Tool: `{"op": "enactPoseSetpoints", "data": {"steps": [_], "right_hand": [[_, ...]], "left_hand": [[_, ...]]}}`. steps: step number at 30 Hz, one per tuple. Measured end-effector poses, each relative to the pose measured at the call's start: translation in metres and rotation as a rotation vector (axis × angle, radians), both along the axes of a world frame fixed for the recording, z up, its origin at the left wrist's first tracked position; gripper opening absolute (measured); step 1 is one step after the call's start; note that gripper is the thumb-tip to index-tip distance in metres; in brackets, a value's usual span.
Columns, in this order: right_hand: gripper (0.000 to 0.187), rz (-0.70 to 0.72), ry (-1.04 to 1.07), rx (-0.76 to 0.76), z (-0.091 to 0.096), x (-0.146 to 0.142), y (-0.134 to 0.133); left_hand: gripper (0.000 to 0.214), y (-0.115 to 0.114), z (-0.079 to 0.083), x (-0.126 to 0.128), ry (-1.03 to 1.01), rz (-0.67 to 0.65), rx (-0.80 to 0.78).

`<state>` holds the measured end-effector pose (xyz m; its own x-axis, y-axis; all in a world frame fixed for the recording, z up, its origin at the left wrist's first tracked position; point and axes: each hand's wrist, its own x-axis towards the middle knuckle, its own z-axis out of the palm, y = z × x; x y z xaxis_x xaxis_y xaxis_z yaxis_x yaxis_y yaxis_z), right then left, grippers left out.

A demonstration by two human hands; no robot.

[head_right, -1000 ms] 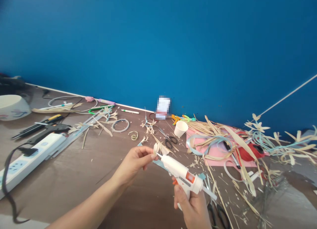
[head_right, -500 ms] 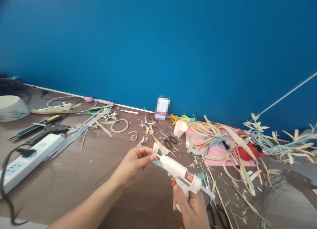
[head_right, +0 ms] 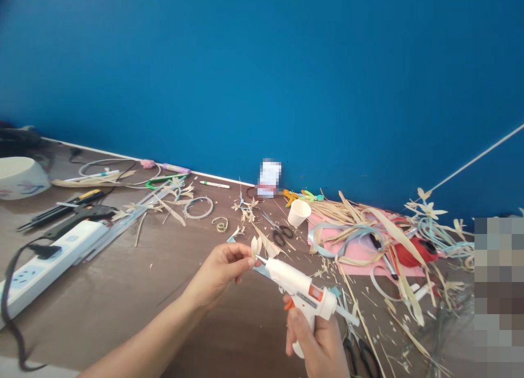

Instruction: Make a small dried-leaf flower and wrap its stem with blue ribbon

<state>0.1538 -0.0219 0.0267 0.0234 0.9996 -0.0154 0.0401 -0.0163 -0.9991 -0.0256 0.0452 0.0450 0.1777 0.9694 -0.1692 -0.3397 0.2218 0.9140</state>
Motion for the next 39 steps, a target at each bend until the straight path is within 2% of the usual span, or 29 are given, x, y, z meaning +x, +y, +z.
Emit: {"op": "enactPoseSetpoints", "data": {"steps": [4,14,18,22,26,31,39], "right_hand": [[0.029,-0.008,0.062,-0.020,0.001,-0.001,-0.001],[0.031,0.015,0.020,-0.065,0.006,-0.001,-0.002],[0.032,-0.009,0.029,-0.151,0.011,-0.003,-0.002],[0.034,-0.013,0.178,-0.264,0.017,-0.006,-0.002],[0.034,-0.013,0.261,-0.348,0.019,-0.007,-0.004],[0.034,-0.025,0.262,-0.316,0.020,-0.006,-0.006],[0.034,-0.003,0.234,-0.307,0.019,-0.007,0.000]], "left_hand": [[0.019,-0.001,0.000,0.000,0.000,-0.009,0.004],[0.021,-0.001,0.003,0.001,0.022,-0.004,-0.005],[0.019,-0.001,0.001,0.001,0.069,0.005,0.009],[0.015,-0.001,-0.003,0.001,0.135,0.038,0.054],[0.015,0.002,-0.008,0.001,0.101,0.034,0.050],[0.017,0.004,-0.011,0.002,-0.001,0.016,-0.013],[0.015,0.001,-0.005,0.001,0.127,0.010,0.027]]}}
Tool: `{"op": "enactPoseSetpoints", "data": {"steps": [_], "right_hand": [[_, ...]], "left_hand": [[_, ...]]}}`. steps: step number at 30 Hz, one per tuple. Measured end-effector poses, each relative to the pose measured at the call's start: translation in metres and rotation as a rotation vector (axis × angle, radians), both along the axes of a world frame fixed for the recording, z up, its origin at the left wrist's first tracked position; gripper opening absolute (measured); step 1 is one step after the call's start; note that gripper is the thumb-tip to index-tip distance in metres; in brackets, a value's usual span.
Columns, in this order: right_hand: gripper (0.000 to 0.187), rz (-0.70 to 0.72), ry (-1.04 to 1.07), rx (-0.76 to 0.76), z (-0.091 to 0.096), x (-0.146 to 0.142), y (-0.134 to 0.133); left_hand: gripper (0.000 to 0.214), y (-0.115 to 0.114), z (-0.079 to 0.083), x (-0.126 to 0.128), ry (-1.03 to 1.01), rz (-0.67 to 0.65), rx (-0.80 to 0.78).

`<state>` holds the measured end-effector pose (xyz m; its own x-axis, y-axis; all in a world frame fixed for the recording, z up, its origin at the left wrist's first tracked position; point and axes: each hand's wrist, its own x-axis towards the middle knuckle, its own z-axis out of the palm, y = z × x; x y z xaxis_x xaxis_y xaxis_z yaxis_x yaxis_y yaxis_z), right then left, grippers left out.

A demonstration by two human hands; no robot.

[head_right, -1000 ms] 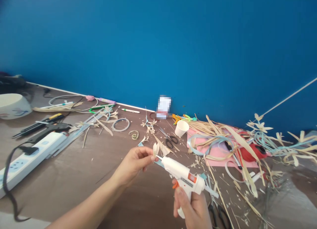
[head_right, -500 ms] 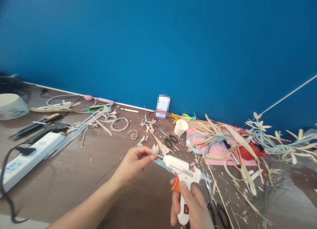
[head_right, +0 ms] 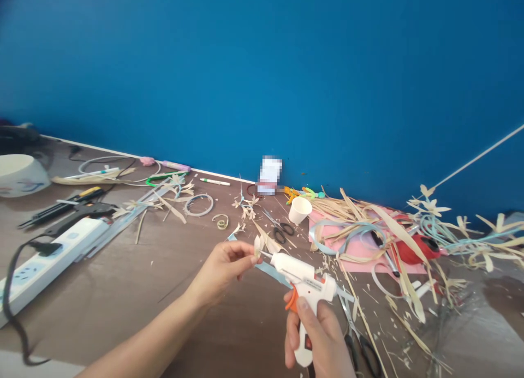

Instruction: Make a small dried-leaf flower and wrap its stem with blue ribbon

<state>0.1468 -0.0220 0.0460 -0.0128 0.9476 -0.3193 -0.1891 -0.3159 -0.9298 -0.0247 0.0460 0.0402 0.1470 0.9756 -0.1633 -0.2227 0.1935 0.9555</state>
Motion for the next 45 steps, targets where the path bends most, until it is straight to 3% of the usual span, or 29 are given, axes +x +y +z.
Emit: {"op": "enactPoseSetpoints", "data": {"steps": [18,25,45], "right_hand": [[0.039,0.005,-0.055,0.018,0.0007,0.0030,-0.0024],[0.039,-0.003,-0.177,0.026,-0.0010,0.0038,0.0001],[0.038,-0.011,-0.146,0.040,-0.0023,0.0020,-0.0012]], "left_hand": [[0.011,0.0017,-0.0019,0.0004,-0.081,-0.010,-0.017],[0.013,0.0015,0.0017,0.0013,-0.070,-0.014,-0.009],[0.014,0.0021,0.0012,0.0033,-0.081,-0.012,-0.027]]}}
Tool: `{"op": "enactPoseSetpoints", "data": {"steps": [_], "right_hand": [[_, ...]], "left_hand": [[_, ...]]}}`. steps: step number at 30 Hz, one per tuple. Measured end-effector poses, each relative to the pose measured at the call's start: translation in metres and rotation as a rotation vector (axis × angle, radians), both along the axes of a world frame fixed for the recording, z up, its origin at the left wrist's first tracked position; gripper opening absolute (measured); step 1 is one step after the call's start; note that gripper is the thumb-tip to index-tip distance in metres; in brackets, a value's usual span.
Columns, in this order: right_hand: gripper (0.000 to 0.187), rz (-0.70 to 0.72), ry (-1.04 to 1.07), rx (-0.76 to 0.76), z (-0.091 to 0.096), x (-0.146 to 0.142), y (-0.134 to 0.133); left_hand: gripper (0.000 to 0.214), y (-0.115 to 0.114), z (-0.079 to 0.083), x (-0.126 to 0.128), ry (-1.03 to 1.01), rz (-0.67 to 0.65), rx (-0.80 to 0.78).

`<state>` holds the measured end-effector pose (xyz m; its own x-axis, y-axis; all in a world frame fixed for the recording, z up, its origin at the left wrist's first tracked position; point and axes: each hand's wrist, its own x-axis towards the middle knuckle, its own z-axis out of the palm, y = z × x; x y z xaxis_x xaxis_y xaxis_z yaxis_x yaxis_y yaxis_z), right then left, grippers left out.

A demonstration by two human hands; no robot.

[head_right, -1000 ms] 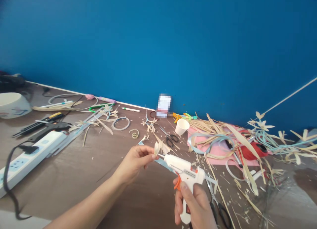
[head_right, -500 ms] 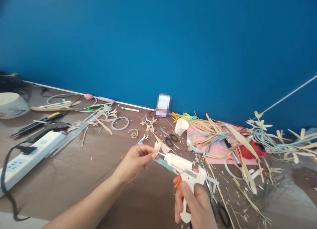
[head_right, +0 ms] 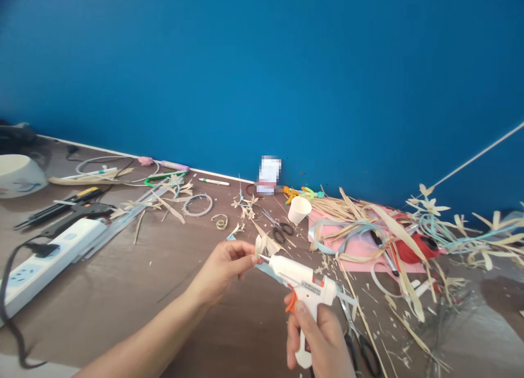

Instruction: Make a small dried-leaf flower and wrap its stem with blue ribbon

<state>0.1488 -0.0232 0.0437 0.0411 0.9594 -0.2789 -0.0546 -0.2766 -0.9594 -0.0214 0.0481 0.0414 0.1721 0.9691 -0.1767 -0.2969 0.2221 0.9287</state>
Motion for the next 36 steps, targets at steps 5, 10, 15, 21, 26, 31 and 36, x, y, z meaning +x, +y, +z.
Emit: {"op": "enactPoseSetpoints", "data": {"steps": [5,10,15,21,26,31,36], "right_hand": [[0.036,-0.031,0.018,0.010,-0.0005,-0.0003,-0.0004],[0.035,0.001,0.030,0.012,-0.0016,0.0010,0.0019],[0.036,-0.001,0.035,0.018,-0.0025,0.0014,0.0026],[0.036,0.007,0.061,-0.002,-0.0043,0.0006,0.0033],[0.034,-0.012,0.097,0.000,-0.0026,-0.0021,0.0034],[0.034,-0.021,0.099,-0.006,-0.0022,-0.0035,0.0030],[0.034,-0.035,0.091,-0.004,-0.0012,-0.0045,0.0020]], "left_hand": [[0.014,-0.0004,0.0009,-0.0004,0.004,-0.005,0.005],[0.014,-0.0007,0.0015,-0.0012,0.023,-0.008,0.007],[0.013,-0.0007,-0.0007,-0.0014,0.015,-0.011,0.014],[0.014,-0.0003,-0.0017,-0.0016,0.025,-0.005,0.004],[0.014,-0.0004,-0.0008,-0.0009,0.038,-0.001,0.009],[0.017,0.0003,-0.0010,-0.0004,0.032,0.003,-0.004],[0.016,-0.0005,-0.0022,-0.0008,0.030,0.009,-0.002]]}}
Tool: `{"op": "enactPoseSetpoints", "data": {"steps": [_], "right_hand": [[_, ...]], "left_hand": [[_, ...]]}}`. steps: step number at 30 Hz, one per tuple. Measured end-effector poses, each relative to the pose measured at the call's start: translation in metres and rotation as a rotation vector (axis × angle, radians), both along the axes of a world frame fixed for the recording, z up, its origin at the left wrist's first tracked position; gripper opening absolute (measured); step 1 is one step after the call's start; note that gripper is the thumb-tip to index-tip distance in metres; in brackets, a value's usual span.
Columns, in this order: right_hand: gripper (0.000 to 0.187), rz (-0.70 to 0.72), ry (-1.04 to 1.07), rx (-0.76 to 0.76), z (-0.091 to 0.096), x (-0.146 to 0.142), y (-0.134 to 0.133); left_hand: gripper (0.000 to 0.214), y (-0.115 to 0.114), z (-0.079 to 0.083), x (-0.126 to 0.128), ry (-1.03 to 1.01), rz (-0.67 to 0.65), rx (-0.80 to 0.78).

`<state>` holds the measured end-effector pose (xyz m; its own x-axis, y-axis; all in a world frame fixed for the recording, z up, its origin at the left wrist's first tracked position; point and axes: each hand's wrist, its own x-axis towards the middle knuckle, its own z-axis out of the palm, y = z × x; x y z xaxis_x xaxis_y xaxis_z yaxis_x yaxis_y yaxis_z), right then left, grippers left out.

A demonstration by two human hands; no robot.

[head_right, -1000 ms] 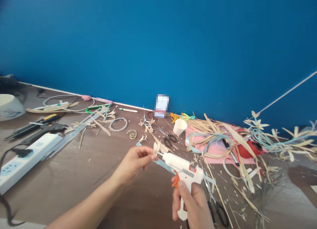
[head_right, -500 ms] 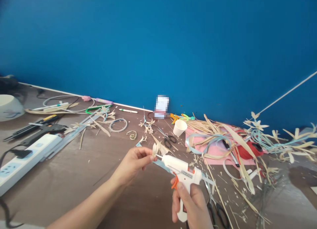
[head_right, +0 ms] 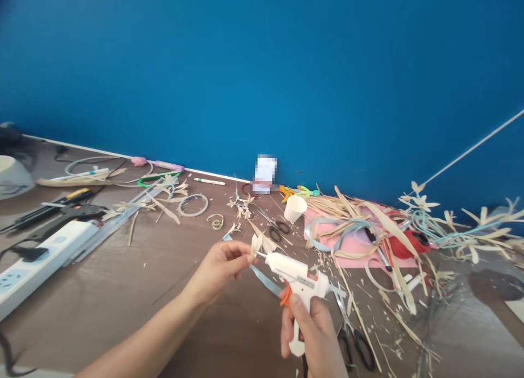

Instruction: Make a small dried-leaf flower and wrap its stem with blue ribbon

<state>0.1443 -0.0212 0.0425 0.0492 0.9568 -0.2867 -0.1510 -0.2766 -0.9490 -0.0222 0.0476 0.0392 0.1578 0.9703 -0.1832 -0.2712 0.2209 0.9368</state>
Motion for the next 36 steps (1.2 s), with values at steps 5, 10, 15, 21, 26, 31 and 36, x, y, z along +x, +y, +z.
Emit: {"op": "enactPoseSetpoints", "data": {"steps": [5,10,15,21,26,31,36], "right_hand": [[0.036,0.006,-0.018,0.000,-0.004,0.001,0.001],[0.034,0.006,0.018,0.019,-0.009,0.008,0.008],[0.027,-0.111,-0.032,0.205,-0.010,0.024,0.030],[0.022,-0.270,-0.046,0.328,-0.001,0.025,0.080],[0.024,-0.068,0.465,0.245,0.007,0.021,0.118],[0.024,0.001,0.547,0.099,0.011,0.020,0.140],[0.034,0.216,0.320,0.088,0.031,0.024,0.157]], "left_hand": [[0.016,0.000,-0.001,0.001,-0.003,-0.002,-0.020],[0.017,0.003,-0.003,0.002,-0.005,0.069,-0.021],[0.015,0.007,-0.004,-0.002,-0.040,0.111,-0.041],[0.014,0.007,-0.009,0.000,-0.064,0.105,-0.063],[0.014,0.007,-0.012,-0.002,-0.079,0.092,-0.052],[0.015,0.012,-0.016,-0.008,-0.076,0.086,-0.046],[0.016,0.022,-0.034,-0.010,-0.088,0.136,-0.022]]}}
